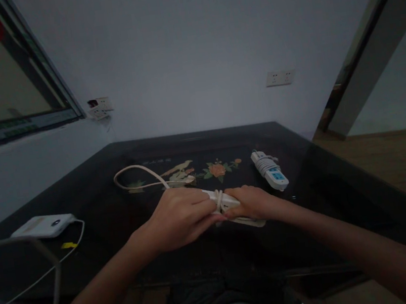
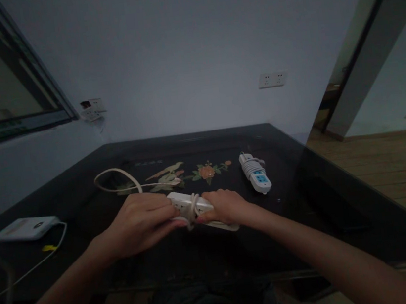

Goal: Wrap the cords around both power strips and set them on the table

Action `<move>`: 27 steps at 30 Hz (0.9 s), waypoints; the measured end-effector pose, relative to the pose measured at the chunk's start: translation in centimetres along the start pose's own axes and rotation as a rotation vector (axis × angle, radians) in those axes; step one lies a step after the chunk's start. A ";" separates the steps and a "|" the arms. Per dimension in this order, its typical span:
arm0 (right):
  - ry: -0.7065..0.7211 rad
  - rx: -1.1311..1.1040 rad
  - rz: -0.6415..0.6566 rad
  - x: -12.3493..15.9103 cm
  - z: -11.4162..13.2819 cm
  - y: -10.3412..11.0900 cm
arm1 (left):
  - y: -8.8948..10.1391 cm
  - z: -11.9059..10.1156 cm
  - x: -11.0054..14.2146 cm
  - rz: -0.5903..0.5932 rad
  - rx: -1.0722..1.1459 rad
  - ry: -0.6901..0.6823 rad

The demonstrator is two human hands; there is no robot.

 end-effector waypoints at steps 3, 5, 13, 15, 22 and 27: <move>0.027 0.096 -0.013 0.2 1.2 -0.1 | -0.2 1.0 0.0 0.022 0.055 0.042; 0.045 0.139 -0.020 0.5 2.1 -0.1 | -0.2 1.8 0.1 0.028 0.114 0.083; 0.118 0.305 -0.066 1.6 4.7 0.1 | -1.8 4.4 -0.2 0.110 0.333 0.224; 0.140 0.329 -0.084 1.7 5.0 0.0 | -2.3 5.1 -0.3 0.123 0.388 0.254; 0.178 0.375 -0.134 2.7 5.7 0.2 | -3.7 6.0 -0.5 0.191 0.549 0.268; 0.242 0.439 -0.172 3.6 6.7 0.1 | -5.5 6.4 0.1 0.301 0.736 0.343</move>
Point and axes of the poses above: each hand's wrist, its own x-axis away from the middle knuckle, its own y-axis out of the back of the hand, z = x × y, the point moved 8 cm from there along -x, towards the middle knuckle
